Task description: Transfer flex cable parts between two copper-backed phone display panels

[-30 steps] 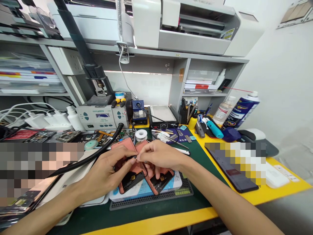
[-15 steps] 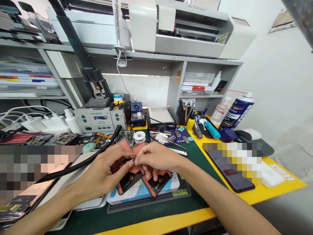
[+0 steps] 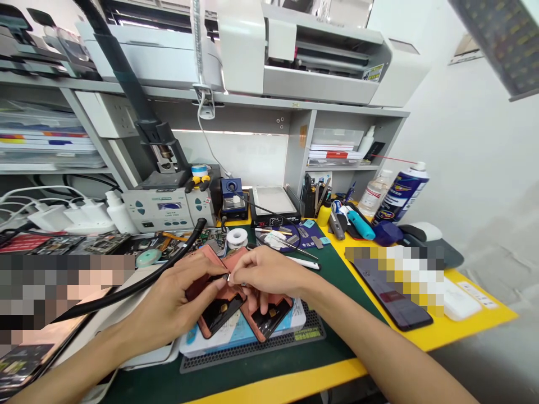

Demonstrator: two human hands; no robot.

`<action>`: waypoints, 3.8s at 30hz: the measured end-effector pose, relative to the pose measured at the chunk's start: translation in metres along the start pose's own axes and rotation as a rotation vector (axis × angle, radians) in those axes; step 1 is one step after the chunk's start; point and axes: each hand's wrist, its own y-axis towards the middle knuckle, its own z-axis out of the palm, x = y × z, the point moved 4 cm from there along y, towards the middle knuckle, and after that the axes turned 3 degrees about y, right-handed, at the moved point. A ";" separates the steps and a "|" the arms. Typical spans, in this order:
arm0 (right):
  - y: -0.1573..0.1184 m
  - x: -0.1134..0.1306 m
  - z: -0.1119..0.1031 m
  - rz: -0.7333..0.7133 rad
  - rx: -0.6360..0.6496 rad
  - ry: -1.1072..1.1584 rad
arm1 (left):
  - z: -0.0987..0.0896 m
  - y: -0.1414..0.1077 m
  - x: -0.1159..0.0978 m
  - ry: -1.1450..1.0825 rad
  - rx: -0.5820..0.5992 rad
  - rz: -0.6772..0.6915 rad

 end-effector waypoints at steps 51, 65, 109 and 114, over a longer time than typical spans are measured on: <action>0.000 0.000 -0.002 -0.035 0.043 -0.060 | -0.009 0.002 -0.004 0.070 -0.075 0.068; -0.003 0.005 -0.001 -0.030 0.051 -0.074 | -0.011 0.002 0.002 0.067 -0.048 0.035; -0.009 0.015 -0.014 -0.106 -0.029 0.020 | -0.024 0.005 0.003 -0.015 -0.105 -0.048; -0.007 0.009 -0.017 -0.106 -0.029 -0.088 | -0.023 0.006 0.002 -0.026 -0.084 -0.057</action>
